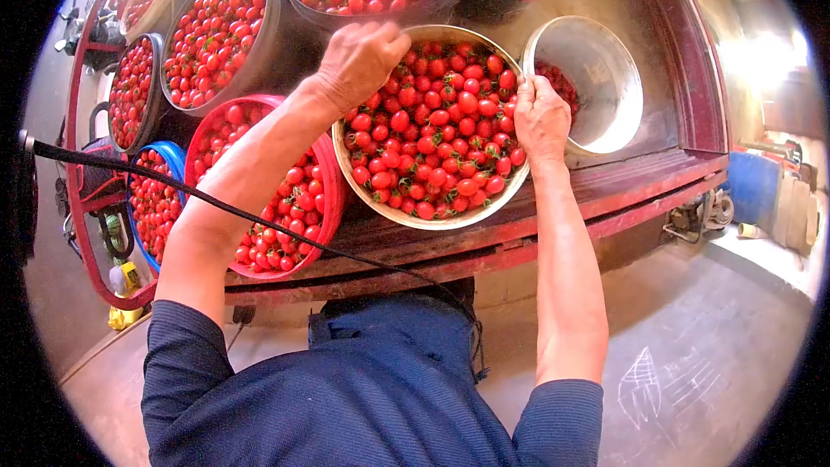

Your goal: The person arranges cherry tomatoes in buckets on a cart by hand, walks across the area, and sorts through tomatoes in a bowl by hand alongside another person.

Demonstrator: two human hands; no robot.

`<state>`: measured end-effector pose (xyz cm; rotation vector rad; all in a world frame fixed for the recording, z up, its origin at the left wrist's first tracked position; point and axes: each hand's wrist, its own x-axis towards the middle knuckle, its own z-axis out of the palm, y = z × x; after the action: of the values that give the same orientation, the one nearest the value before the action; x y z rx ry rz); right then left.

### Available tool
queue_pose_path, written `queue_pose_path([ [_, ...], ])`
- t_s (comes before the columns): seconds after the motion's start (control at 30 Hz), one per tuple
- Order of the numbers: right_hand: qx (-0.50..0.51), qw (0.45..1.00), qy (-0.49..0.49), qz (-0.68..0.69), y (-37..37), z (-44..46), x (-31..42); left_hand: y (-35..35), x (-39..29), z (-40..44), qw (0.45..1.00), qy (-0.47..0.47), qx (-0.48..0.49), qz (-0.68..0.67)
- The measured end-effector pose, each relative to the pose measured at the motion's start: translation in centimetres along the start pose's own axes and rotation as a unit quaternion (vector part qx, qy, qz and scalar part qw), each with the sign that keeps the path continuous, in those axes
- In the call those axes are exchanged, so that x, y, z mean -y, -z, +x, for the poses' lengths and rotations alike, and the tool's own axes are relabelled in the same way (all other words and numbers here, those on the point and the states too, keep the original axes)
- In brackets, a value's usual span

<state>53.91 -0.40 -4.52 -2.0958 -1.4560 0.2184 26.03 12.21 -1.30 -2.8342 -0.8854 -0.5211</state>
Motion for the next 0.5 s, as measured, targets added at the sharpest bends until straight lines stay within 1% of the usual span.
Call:
queue_pose_path([
  [0.07, -0.002, 1.000, 0.002, 0.000, -0.1, 0.0, -0.2, 0.2, 0.1, -0.2, 1.000, 0.000, 0.013, -0.010],
  [0.13, -0.003, 1.000, 0.006, 0.000, -0.1, 0.0, -0.2, 0.4, 0.3, -0.6, 0.999, -0.020, 0.038, -0.021],
  [0.27, -0.007, 1.000, 0.009, 0.012, 0.1, -0.1, 0.3, 0.8, 0.5, -0.8, 0.999, -0.010, 0.032, -0.036],
  [0.33, -0.007, 1.000, 0.006, 0.016, 0.3, -0.1, 0.4, 1.5, 0.0, -1.2, 0.987, 0.077, 0.003, -0.142],
  [0.37, -0.004, 1.000, 0.003, 0.023, 0.3, -0.1, 0.5, 2.0, -0.4, -1.8, 0.987, 0.076, 0.004, -0.142],
  [0.43, -0.002, 1.000, -0.001, 0.030, 0.3, -0.2, 0.5, 3.1, -1.5, -3.5, 0.967, 0.066, 0.074, -0.233],
  [0.47, -0.003, 1.000, 0.002, 0.024, 0.3, -0.2, 0.5, 3.7, -2.0, -4.4, 0.966, 0.052, 0.106, -0.231],
  [0.5, -0.004, 1.000, 0.006, 0.019, 0.4, -0.2, 0.4, 4.3, -2.6, -5.2, 0.967, 0.034, 0.114, -0.226],
])
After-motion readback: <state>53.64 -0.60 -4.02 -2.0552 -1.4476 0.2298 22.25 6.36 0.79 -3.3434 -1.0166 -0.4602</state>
